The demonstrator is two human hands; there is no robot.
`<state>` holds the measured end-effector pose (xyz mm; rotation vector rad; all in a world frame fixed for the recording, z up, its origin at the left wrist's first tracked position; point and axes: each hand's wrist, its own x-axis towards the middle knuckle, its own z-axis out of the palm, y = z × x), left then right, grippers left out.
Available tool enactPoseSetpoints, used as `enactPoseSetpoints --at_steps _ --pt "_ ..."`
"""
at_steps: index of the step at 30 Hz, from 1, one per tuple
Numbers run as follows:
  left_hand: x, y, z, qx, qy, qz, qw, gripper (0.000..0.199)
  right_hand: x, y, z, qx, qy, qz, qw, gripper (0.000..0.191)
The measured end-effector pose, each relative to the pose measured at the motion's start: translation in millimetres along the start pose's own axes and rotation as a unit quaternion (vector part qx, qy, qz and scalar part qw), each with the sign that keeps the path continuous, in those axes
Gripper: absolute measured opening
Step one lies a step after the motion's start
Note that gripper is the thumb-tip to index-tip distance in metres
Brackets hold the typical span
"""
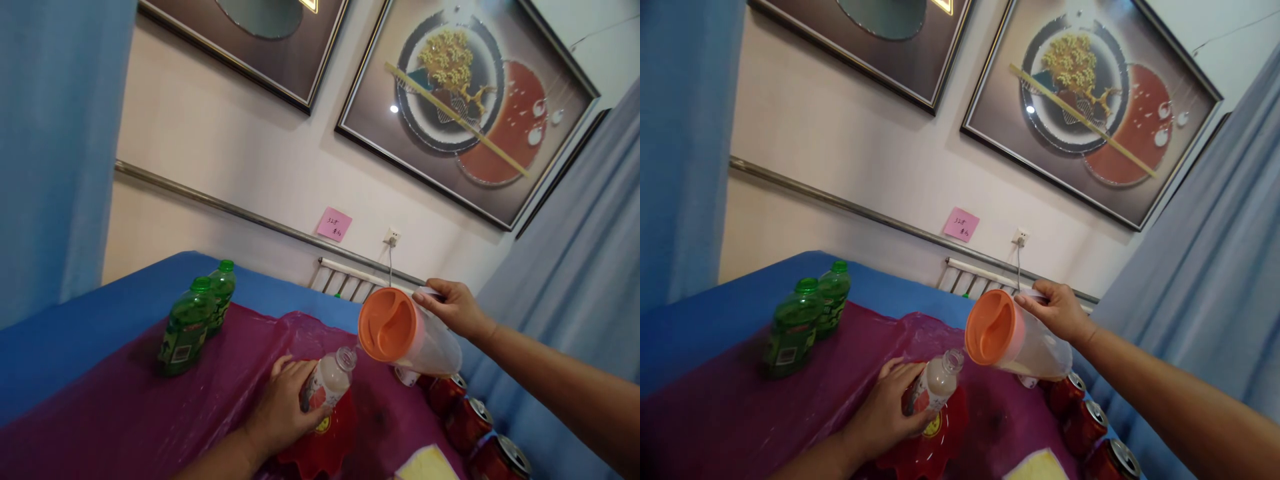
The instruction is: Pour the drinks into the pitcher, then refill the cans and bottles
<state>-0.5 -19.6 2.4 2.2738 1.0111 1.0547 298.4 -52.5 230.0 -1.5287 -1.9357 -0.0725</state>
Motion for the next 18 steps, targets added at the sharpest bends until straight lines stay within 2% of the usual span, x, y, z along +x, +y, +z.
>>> enactPoseSetpoints --at_steps 9,18 --pt "-0.2 0.9 -0.6 -0.006 -0.014 0.000 1.000 0.059 0.6 -1.0 -2.0 0.013 0.001 -0.001 1.000 0.058" --pt "-0.5 -2.2 1.4 -0.010 0.007 0.007 1.000 0.056 -0.2 -0.9 -3.3 0.014 0.007 0.005 1.000 0.057"
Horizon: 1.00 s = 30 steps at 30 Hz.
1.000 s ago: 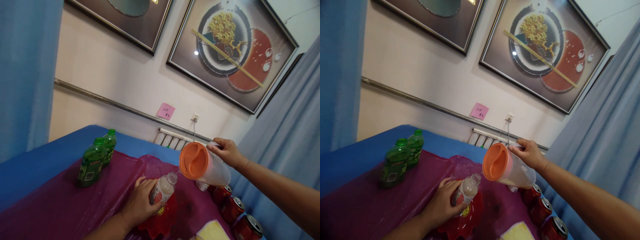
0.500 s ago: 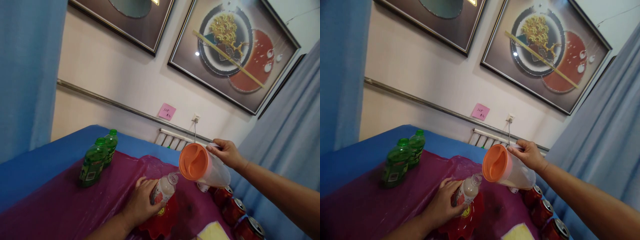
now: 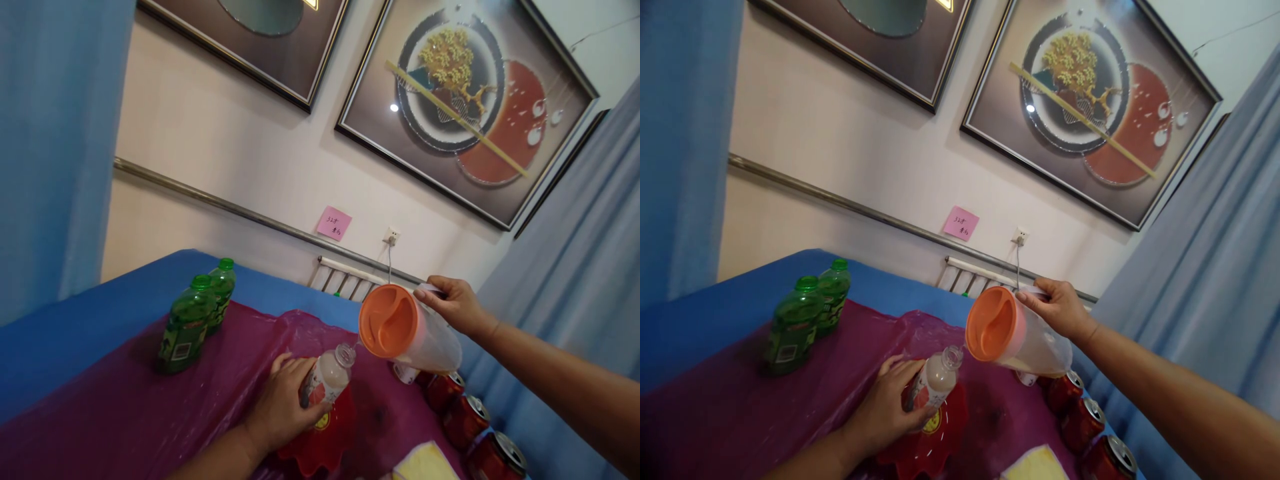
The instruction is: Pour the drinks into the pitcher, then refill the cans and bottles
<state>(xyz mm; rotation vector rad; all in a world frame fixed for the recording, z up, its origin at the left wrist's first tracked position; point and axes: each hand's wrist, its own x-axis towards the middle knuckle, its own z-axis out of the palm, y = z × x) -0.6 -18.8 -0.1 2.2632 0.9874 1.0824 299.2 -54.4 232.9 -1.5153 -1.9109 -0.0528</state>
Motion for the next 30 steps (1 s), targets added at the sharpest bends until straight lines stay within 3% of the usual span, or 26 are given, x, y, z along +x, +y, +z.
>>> enactPoseSetpoints --at_steps 30 --pt "0.2 6.7 -3.8 0.005 -0.004 -0.007 1.000 0.054 -2.5 0.9 1.7 -0.016 -0.001 -0.008 1.000 0.058"
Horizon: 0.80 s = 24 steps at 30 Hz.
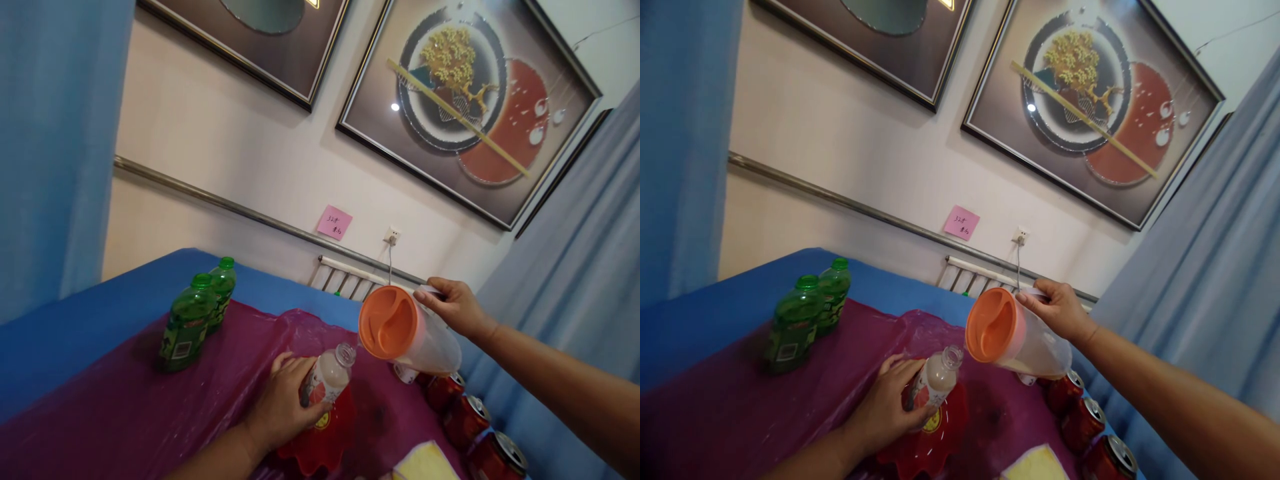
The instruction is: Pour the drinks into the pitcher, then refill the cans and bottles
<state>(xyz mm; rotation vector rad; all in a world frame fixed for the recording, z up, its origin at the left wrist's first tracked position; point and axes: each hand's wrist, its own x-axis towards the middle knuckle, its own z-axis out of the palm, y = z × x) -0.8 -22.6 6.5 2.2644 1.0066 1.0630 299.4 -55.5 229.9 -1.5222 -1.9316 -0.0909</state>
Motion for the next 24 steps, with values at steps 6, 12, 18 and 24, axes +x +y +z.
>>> enactPoseSetpoints --at_steps 6,12,18,24 --pt "0.6 -0.9 0.8 -0.001 0.009 0.012 1.000 0.050 0.6 1.4 3.1 0.003 -0.002 0.007 1.000 0.060" --pt "-0.1 -3.3 1.6 0.002 0.012 0.009 1.000 0.055 0.7 0.2 6.1 0.007 -0.009 0.003 1.000 0.060" --pt "-0.6 -3.6 2.3 0.001 0.012 0.009 1.000 0.057 0.2 -0.2 7.1 0.009 -0.010 0.004 1.000 0.060" --pt "-0.2 -0.7 0.7 -0.007 0.012 0.015 1.000 0.054 0.7 -3.2 6.2 0.016 -0.014 0.012 1.000 0.060"
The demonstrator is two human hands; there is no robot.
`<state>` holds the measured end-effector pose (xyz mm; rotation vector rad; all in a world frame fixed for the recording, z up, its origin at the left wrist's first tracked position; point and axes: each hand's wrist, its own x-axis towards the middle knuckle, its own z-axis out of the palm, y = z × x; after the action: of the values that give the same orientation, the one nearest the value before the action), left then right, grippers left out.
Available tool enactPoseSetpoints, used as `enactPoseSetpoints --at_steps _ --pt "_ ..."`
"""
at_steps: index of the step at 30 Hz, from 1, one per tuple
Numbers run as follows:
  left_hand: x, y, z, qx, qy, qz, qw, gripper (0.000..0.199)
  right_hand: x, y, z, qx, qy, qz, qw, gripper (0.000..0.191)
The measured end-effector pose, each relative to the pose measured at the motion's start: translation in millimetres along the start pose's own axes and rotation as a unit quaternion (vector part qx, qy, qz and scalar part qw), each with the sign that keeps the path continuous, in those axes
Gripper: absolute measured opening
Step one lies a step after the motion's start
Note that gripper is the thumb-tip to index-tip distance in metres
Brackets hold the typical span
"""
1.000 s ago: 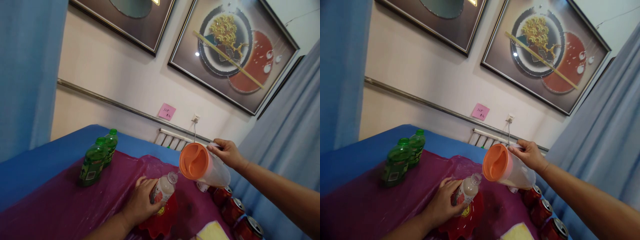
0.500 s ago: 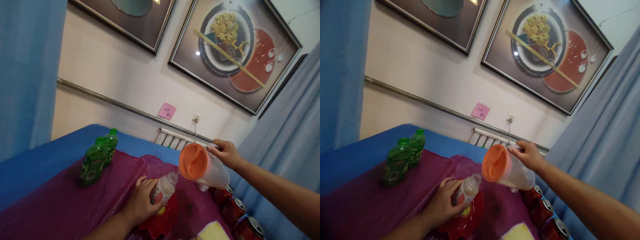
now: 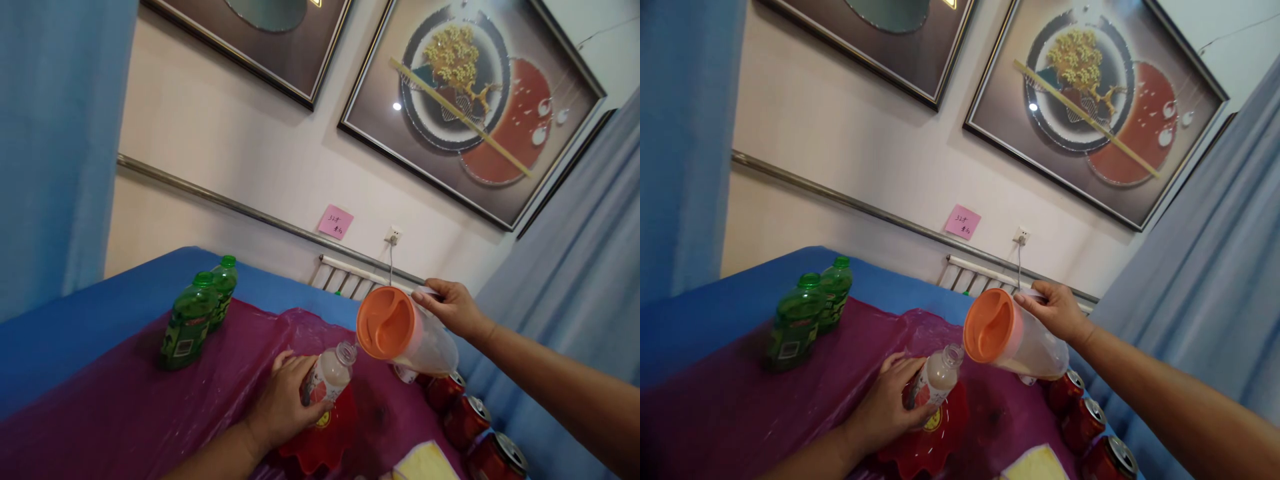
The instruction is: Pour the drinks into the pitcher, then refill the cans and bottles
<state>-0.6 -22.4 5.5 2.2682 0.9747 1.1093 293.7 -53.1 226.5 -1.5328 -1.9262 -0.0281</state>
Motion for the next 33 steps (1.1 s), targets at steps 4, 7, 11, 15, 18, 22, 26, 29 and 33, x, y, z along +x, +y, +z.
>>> enactPoseSetpoints --at_steps 4,7,11,15,18,22,26,29,33 --pt "-0.2 -1.0 0.5 0.001 0.008 0.003 1.000 0.056 0.5 -1.2 -0.8 -0.006 0.005 -0.007 1.000 0.061" --pt "-0.4 -0.2 -0.2 0.001 0.005 -0.001 1.000 0.054 0.7 -1.0 -0.4 -0.008 0.004 -0.006 1.000 0.061" --pt "-0.3 1.6 -1.7 -0.002 -0.002 -0.007 1.000 0.052 1.3 -2.1 0.0 -0.007 0.002 -0.006 1.000 0.061" --pt "-0.2 -0.8 -1.0 -0.001 0.003 0.000 1.000 0.056 2.4 -4.5 -1.1 -0.009 0.006 -0.010 1.000 0.060" --pt "-0.5 -3.5 0.3 -0.001 0.007 0.008 1.000 0.059 2.5 -4.6 -1.6 -0.009 0.005 -0.009 1.000 0.060" --pt "-0.6 -3.5 1.3 0.003 0.011 -0.001 1.000 0.058 1.6 -1.8 -1.5 -0.015 0.001 -0.014 1.000 0.061" --pt "-0.3 -0.4 0.3 0.000 0.006 -0.006 1.000 0.056 0.6 1.4 -1.0 -0.018 -0.005 -0.013 1.000 0.060" --pt "-0.1 0.9 -0.4 -0.001 0.004 -0.002 1.000 0.054 -0.1 2.9 0.3 -0.020 -0.008 -0.012 1.000 0.060" --pt "-0.3 0.0 0.2 0.001 0.001 -0.007 1.000 0.055 -0.6 2.6 2.4 -0.022 -0.005 -0.017 1.000 0.061"
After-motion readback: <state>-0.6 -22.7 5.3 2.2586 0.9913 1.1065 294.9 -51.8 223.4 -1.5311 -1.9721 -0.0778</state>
